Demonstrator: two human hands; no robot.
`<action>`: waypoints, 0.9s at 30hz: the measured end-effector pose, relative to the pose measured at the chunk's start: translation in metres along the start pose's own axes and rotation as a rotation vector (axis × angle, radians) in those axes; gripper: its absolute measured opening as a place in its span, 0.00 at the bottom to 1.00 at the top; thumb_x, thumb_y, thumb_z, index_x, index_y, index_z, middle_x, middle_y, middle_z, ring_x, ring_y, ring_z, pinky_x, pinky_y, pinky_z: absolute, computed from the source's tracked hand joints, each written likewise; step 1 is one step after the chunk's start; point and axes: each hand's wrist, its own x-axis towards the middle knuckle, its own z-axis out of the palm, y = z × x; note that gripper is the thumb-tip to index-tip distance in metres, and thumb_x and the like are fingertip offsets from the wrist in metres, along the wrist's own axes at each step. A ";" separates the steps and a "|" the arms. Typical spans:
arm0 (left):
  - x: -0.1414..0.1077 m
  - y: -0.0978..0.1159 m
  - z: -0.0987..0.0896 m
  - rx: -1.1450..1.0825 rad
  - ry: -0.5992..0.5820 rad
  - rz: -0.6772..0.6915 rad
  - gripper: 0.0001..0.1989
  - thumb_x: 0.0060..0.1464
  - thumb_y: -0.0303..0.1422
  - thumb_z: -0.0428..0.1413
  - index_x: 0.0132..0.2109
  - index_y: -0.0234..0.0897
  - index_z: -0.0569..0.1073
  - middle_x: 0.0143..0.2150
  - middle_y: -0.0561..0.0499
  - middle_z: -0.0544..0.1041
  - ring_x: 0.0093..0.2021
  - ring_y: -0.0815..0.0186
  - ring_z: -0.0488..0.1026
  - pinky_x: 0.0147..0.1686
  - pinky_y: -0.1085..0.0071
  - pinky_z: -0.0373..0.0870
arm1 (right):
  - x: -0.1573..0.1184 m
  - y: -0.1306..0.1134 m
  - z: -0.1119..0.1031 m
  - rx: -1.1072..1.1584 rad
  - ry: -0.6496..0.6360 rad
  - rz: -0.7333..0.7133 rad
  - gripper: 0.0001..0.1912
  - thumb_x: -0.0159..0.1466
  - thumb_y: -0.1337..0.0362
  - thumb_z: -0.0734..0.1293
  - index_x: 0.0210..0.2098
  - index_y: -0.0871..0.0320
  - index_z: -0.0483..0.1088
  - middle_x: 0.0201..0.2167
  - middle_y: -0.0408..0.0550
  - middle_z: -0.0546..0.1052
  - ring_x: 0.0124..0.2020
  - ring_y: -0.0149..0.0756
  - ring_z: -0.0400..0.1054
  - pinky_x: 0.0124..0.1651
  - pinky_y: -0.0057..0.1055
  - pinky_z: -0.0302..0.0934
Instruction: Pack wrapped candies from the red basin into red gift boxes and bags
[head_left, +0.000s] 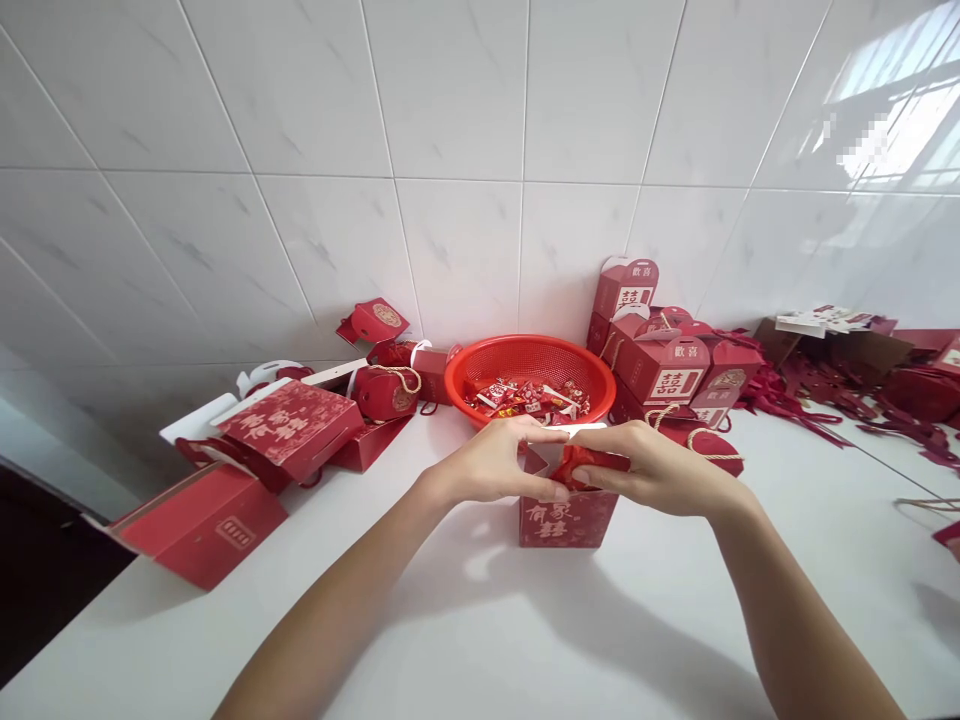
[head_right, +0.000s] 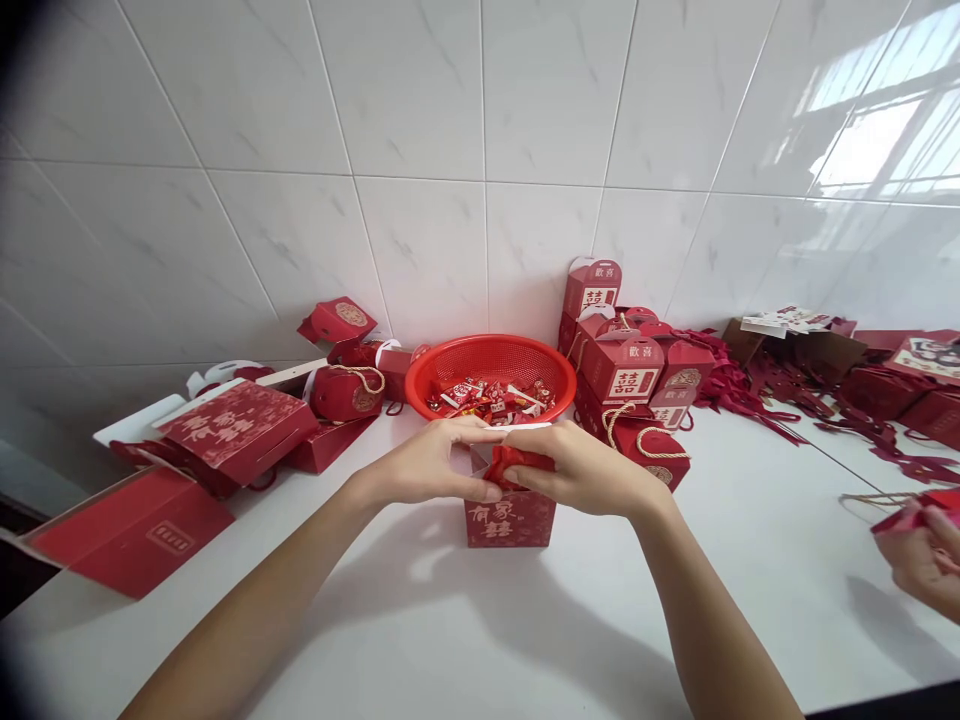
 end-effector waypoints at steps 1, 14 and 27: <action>0.000 0.000 0.000 0.000 -0.006 0.016 0.34 0.44 0.38 0.70 0.60 0.46 0.75 0.52 0.47 0.77 0.53 0.54 0.73 0.55 0.60 0.69 | 0.001 -0.001 0.000 -0.009 -0.003 -0.001 0.08 0.68 0.65 0.63 0.40 0.55 0.75 0.27 0.39 0.76 0.24 0.29 0.66 0.28 0.25 0.59; 0.002 0.000 -0.001 -0.004 -0.007 -0.003 0.34 0.44 0.40 0.70 0.60 0.46 0.76 0.57 0.43 0.74 0.57 0.51 0.71 0.56 0.56 0.69 | -0.018 0.012 0.018 -0.047 0.189 -0.118 0.11 0.70 0.61 0.64 0.36 0.53 0.78 0.36 0.47 0.82 0.40 0.40 0.75 0.46 0.38 0.69; 0.003 -0.006 -0.008 0.128 -0.041 0.091 0.26 0.54 0.37 0.64 0.60 0.45 0.75 0.54 0.46 0.76 0.54 0.56 0.73 0.54 0.61 0.70 | -0.028 0.057 0.032 0.263 0.725 0.043 0.21 0.62 0.52 0.73 0.50 0.54 0.72 0.49 0.52 0.79 0.50 0.44 0.74 0.54 0.42 0.69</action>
